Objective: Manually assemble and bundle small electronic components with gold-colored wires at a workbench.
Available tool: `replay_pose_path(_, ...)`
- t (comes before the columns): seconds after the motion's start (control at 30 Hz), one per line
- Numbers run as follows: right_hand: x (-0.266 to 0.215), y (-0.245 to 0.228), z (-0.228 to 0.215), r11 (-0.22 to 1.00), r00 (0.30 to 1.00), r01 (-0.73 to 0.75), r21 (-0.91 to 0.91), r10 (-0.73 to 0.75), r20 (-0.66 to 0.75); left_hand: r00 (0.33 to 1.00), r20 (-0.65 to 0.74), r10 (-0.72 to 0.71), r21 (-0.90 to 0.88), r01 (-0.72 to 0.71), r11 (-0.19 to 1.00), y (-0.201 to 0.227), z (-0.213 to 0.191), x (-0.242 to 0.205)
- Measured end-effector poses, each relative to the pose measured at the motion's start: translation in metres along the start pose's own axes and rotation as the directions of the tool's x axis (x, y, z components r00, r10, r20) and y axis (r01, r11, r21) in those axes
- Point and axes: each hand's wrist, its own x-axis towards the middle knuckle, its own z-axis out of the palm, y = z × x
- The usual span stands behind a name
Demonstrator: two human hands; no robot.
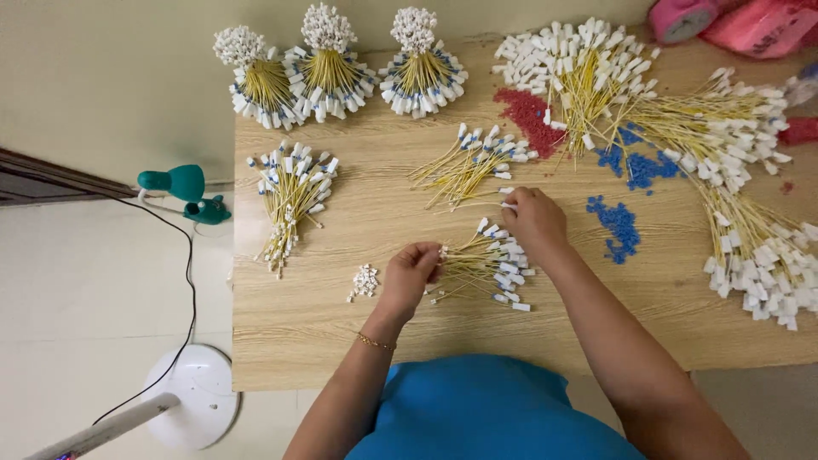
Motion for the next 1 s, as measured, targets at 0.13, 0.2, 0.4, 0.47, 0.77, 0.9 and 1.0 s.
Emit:
replay_pose_path(0.13, -0.026, -0.035, -0.055, 0.992, 1.0, 0.012, 0.128, -0.013, 0.005, 0.982, -0.001, 0.188, 0.764, -0.121, 0.634, 0.049, 0.032, -0.038)
replay_pose_path(0.2, -0.042, -0.053, -0.079, 0.943, 0.987, 0.163, 0.29, -0.15, -0.065, 0.875, 0.101, 0.474, 0.897, -0.285, 0.336, 0.065, 0.044, -0.056)
replay_pose_path(0.4, -0.076, -0.11, -0.144, 0.849, 0.881, 0.459, 0.26, -0.398, -0.256, 0.567, 0.355, 0.743, 0.852, -0.523, -0.008, 0.148, 0.089, -0.093)
replay_pose_path(0.47, -0.082, -0.118, -0.153, 0.806, 0.822, 0.551, 0.216, -0.48, -0.306, 0.523, 0.415, 0.744, 0.821, -0.569, -0.058, 0.154, 0.091, -0.095)
replay_pose_path(0.77, -0.081, -0.102, -0.178, 0.817, 0.822, 0.556, 0.155, -0.513, -0.246, 0.874, 0.24, 0.422, 0.648, -0.468, 0.601, 0.129, 0.038, -0.072)
replay_pose_path(0.9, -0.079, -0.098, -0.184, 0.853, 0.871, 0.484, 0.193, -0.45, -0.195, 0.942, 0.178, 0.283, 0.444, -0.333, 0.832, 0.129, 0.02, -0.072)
replay_pose_path(1.0, -0.079, -0.114, -0.178, 0.805, 0.777, 0.593, 0.0, -0.572, -0.265, 0.946, 0.145, 0.291, 0.457, -0.325, 0.828, 0.125, 0.023, -0.072)
